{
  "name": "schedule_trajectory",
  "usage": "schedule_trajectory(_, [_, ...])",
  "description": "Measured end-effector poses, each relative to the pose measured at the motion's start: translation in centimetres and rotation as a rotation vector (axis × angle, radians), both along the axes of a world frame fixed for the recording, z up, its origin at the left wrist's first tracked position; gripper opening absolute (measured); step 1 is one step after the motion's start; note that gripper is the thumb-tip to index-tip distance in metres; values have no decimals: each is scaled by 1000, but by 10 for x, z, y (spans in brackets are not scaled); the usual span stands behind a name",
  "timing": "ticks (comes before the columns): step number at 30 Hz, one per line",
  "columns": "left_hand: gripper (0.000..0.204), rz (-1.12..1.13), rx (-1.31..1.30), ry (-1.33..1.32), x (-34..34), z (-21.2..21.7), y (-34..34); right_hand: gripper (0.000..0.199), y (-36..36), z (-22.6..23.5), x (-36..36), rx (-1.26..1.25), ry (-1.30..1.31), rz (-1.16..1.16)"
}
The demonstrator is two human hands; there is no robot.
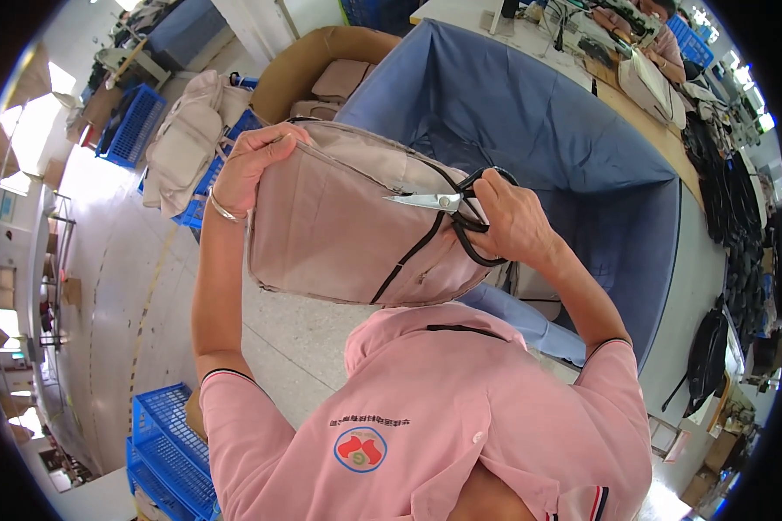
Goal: The recorder is using scissors to trim excess threads or material from backpacks before placing them in a large bin.
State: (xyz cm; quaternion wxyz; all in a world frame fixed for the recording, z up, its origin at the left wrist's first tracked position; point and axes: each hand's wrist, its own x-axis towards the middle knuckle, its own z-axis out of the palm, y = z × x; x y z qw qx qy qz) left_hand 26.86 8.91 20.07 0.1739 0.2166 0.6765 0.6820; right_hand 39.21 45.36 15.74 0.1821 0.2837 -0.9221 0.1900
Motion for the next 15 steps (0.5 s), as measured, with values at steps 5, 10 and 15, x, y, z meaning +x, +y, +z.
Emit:
schedule_trajectory(5, [22, -7, 48, -89, -8, -8, -1, 47, 1, -9, -1, 41, 4, -12])
schedule_trajectory(10, [22, -8, 59, -108, -13, -18, -6, 47, -3, -15, -4, 78, 25, -23])
schedule_trajectory(15, [17, -38, 120, -177, -15, -17, -4, 49, -6, -27, -3, 46, -30, -45])
